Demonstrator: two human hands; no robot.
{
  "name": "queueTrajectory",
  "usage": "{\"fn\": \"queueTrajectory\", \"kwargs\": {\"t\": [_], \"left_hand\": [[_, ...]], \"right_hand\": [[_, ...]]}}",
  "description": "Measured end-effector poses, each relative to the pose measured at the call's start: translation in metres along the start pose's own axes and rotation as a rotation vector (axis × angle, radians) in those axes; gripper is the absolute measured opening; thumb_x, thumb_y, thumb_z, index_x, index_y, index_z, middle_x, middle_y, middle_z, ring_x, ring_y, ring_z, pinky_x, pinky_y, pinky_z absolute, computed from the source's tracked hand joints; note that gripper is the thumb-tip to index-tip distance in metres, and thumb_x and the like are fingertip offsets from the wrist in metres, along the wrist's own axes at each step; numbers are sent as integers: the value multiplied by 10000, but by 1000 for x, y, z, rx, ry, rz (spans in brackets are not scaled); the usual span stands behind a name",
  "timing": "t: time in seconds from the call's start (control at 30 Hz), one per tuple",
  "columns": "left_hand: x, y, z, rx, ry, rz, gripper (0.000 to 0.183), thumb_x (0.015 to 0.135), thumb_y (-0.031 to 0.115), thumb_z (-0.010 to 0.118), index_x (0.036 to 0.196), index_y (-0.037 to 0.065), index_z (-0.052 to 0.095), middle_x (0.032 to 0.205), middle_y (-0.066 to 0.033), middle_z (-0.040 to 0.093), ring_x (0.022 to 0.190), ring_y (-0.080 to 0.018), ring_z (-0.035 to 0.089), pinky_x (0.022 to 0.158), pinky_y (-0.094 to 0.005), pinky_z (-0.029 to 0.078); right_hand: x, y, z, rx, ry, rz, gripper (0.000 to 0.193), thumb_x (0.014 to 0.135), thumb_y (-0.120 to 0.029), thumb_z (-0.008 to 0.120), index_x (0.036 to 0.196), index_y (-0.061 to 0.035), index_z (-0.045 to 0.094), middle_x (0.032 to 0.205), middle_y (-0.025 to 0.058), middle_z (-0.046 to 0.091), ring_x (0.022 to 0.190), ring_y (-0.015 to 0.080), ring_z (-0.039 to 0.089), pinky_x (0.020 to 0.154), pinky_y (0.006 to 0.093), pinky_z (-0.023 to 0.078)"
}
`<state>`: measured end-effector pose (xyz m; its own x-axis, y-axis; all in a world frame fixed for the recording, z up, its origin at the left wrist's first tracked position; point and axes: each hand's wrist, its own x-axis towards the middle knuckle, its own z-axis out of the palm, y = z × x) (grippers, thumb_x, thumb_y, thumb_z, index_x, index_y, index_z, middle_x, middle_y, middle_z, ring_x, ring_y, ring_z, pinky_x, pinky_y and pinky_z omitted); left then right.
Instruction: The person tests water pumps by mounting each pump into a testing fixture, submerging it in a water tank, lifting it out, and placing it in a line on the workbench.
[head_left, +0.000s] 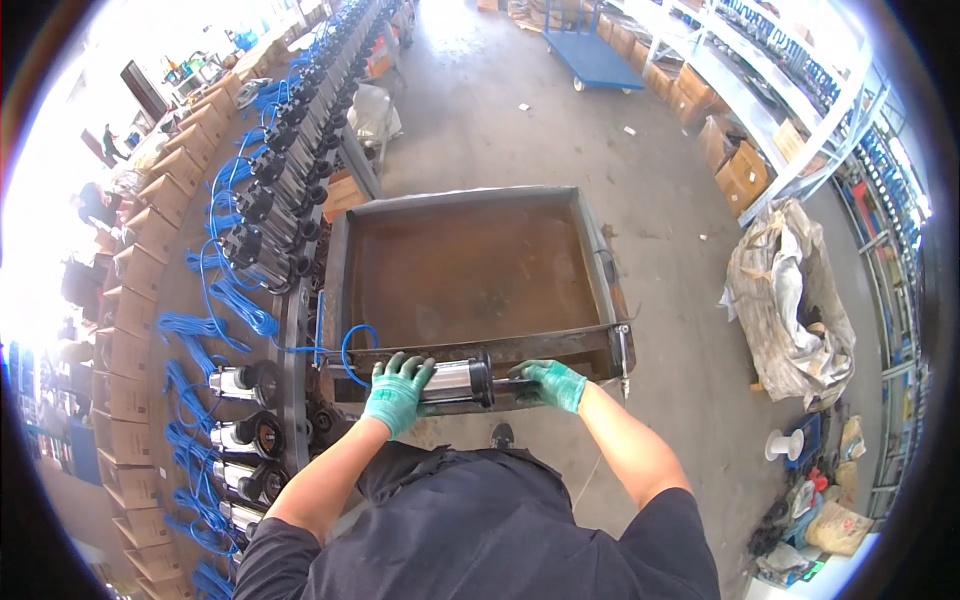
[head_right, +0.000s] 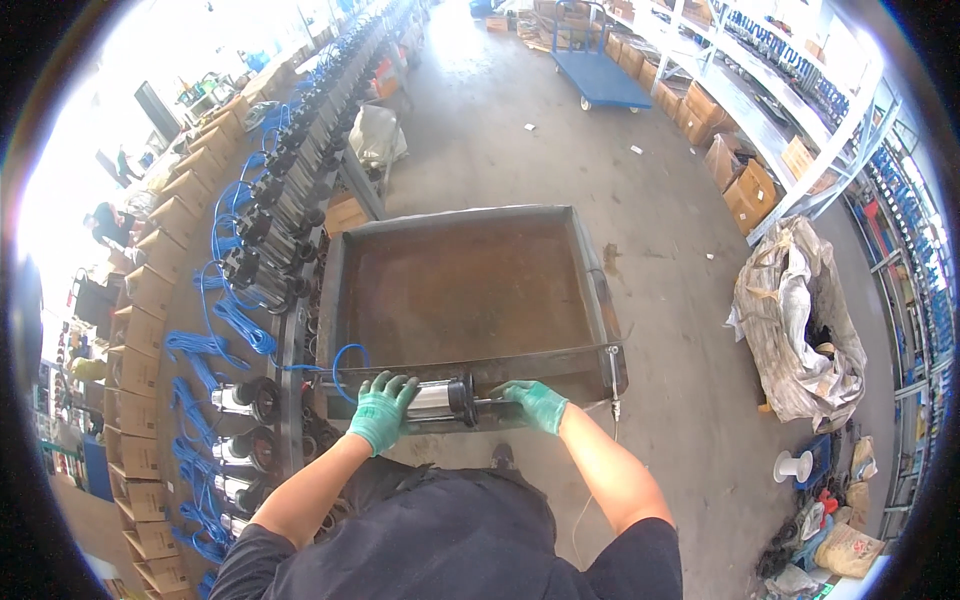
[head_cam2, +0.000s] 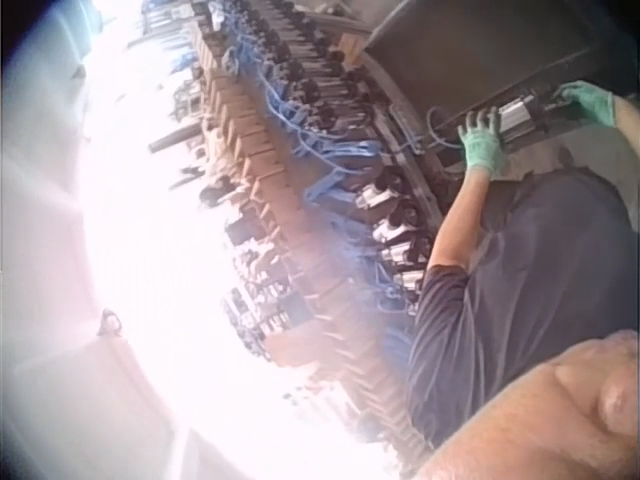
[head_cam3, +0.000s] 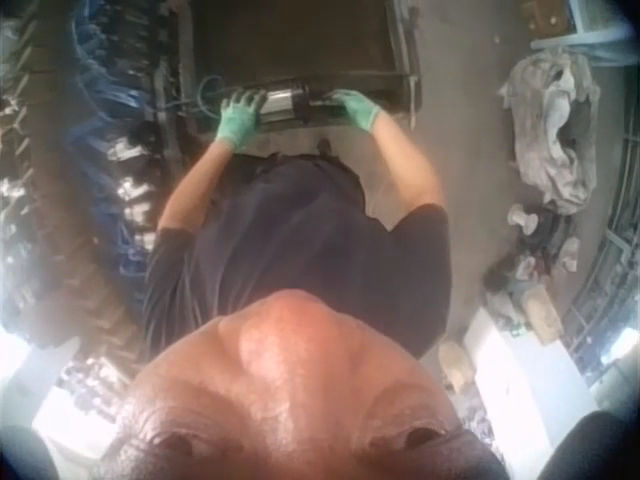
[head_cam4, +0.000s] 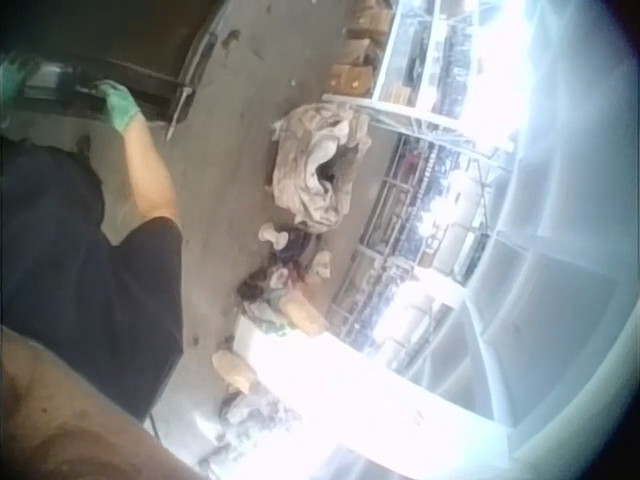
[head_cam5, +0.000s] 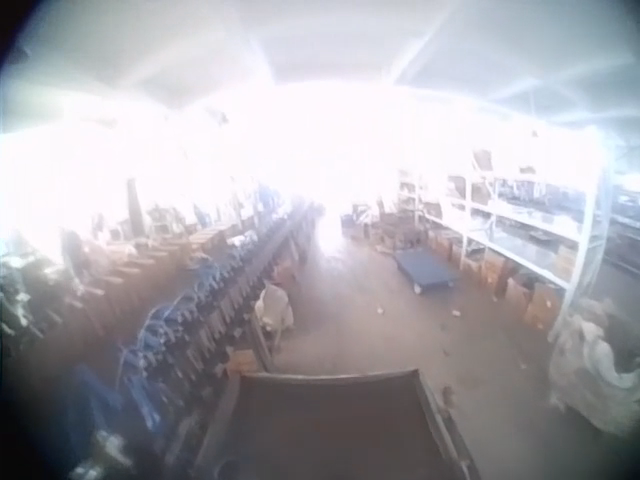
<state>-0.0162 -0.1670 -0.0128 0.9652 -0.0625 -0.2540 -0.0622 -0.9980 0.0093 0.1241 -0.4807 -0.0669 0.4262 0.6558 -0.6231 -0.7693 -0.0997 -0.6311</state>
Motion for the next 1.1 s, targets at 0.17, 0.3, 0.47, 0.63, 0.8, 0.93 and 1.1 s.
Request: {"fn": "queueTrajectory", "kwargs": {"t": [0.17,0.3,0.47,0.63,0.8,0.93,1.1], "left_hand": [[-1,-1,3,24,9,1,950,786,541,803,1574,220,380,1547,-77,451,1459,-352,374,1152,-645,314],[-4,1,1,22,27,7,940,790,522,805,1572,218,382,1545,-79,452,1460,-354,374,1153,-641,316],[-3,0,1,6,16,8,938,792,520,803,1571,212,383,1544,-78,452,1457,-358,373,1149,-638,320],[-4,0,2,11,32,-4,955,769,544,813,1562,210,401,1530,-72,460,1447,-351,379,1147,-642,313],[-1,1,4,9,60,24,957,755,549,821,1550,206,415,1514,-71,471,1437,-351,386,1134,-644,320],[-1,0,1,-20,59,12,951,750,532,832,1546,215,417,1508,-73,476,1435,-349,388,1136,-646,318],[-1,2,-3,-41,60,-6,949,747,512,842,1544,225,413,1503,-74,480,1438,-353,386,1150,-653,306]], "right_hand": [[8,-8,3,-86,70,44,369,1035,-140,576,1399,-74,567,1205,123,702,1023,268,709,868,424,614],[11,-4,-10,-196,-88,101,626,982,-59,605,1567,-103,385,1121,134,713,865,263,740,775,409,629],[11,3,8,-1480,141,-202,486,968,-151,618,1440,-92,521,988,180,750,944,328,749,796,462,592],[8,-7,22,-1594,290,-52,374,946,-333,653,1231,-91,659,1071,216,733,1005,424,701,872,524,554],[-6,-22,4,-849,-34,81,565,934,-587,686,1116,-52,686,873,49,669,730,142,654,656,315,534],[-6,-8,-8,-406,3,143,465,1047,-537,550,1086,-91,674,729,3,623,572,128,579,518,278,436],[-6,-7,5,20,-8,79,534,1072,-564,461,1217,-91,663,925,50,645,712,166,615,619,302,476]]}}
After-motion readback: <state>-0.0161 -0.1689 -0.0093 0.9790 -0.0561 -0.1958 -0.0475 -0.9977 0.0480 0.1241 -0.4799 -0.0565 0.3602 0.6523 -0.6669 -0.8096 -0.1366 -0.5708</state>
